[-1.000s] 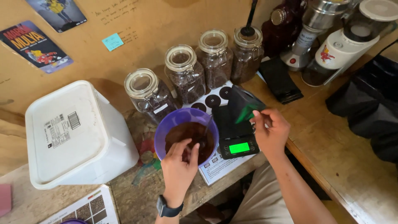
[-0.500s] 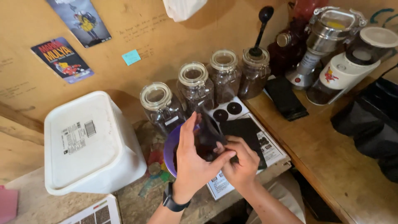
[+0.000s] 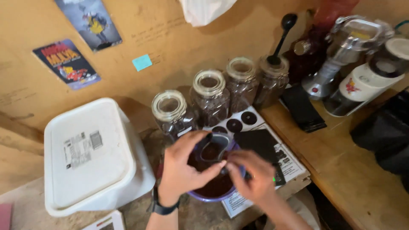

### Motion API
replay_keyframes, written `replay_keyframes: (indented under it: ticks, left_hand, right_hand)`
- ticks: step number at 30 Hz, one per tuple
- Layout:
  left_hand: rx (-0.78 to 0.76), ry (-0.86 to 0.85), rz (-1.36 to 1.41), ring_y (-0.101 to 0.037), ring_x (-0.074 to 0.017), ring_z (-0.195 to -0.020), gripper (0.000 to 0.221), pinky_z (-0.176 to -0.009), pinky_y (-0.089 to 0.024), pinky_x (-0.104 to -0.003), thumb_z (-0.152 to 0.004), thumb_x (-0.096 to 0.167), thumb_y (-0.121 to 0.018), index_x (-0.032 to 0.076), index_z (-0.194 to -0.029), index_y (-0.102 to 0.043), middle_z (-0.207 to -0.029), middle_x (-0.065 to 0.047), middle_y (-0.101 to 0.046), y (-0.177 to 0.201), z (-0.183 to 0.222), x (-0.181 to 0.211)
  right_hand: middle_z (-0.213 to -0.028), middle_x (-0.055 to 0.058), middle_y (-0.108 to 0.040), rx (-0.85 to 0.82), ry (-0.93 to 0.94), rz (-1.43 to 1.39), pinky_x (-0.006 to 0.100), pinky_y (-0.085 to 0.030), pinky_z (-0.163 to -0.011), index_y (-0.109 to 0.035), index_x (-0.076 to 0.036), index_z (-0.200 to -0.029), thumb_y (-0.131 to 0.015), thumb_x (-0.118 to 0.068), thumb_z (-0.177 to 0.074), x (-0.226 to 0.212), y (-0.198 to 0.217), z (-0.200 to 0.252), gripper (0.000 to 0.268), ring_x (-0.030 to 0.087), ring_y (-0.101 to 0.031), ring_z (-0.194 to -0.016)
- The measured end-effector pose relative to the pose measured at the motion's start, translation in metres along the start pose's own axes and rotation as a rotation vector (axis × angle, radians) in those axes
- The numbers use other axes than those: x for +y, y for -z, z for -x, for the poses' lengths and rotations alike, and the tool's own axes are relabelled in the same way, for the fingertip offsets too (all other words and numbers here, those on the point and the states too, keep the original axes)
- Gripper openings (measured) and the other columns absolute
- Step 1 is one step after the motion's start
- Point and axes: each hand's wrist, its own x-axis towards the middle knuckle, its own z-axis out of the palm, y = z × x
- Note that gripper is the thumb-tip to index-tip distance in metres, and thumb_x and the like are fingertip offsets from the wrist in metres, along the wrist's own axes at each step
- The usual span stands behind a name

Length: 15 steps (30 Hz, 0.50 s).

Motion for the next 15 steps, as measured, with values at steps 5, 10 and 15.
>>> replay_keyframes:
  ticks: [5, 10, 15]
  left_hand:
    - [-0.044, 0.06, 0.014, -0.075, -0.024, -0.099, 0.054, -0.09, -0.058, -0.034, -0.077, 0.033, -0.086, 0.002, -0.116, -0.067, -0.111, -0.011, -0.075, 0.032, -0.001, -0.01]
    - [-0.163, 0.09, -0.021, -0.075, -0.0244, -0.094, 0.057, -0.086, -0.058, -0.033, -0.077, 0.032, -0.088, 0.002, -0.119, -0.065, -0.111, -0.012, -0.072, 0.054, 0.004, -0.003]
    - [-0.206, 0.098, -0.082, -0.075, -0.0263, -0.107, 0.059, -0.093, -0.059, -0.036, -0.075, 0.031, -0.087, 0.005, -0.123, -0.066, -0.12, -0.012, -0.073, 0.066, 0.01, 0.003]
  right_hand:
    - [-0.104, 0.014, -0.073, -0.109, -0.237, 0.339, 0.034, -0.062, -0.072, -0.07, -0.002, -0.104, -0.07, -0.018, -0.092, 0.047, 0.015, 0.009, 0.02, 0.027, -0.073, -0.093]
    - [-0.106, 0.01, -0.076, -0.349, -0.58, 0.461, 0.042, -0.055, -0.079, -0.077, -0.005, -0.112, -0.078, -0.045, -0.083, 0.088, -0.004, 0.023, 0.049, 0.03, -0.072, -0.095]
    - [-0.097, 0.002, -0.078, -0.242, -0.54, 0.416, 0.038, -0.056, -0.073, -0.082, -0.011, -0.096, -0.075, -0.017, -0.089, 0.088, -0.013, 0.029, 0.012, 0.021, -0.072, -0.087]
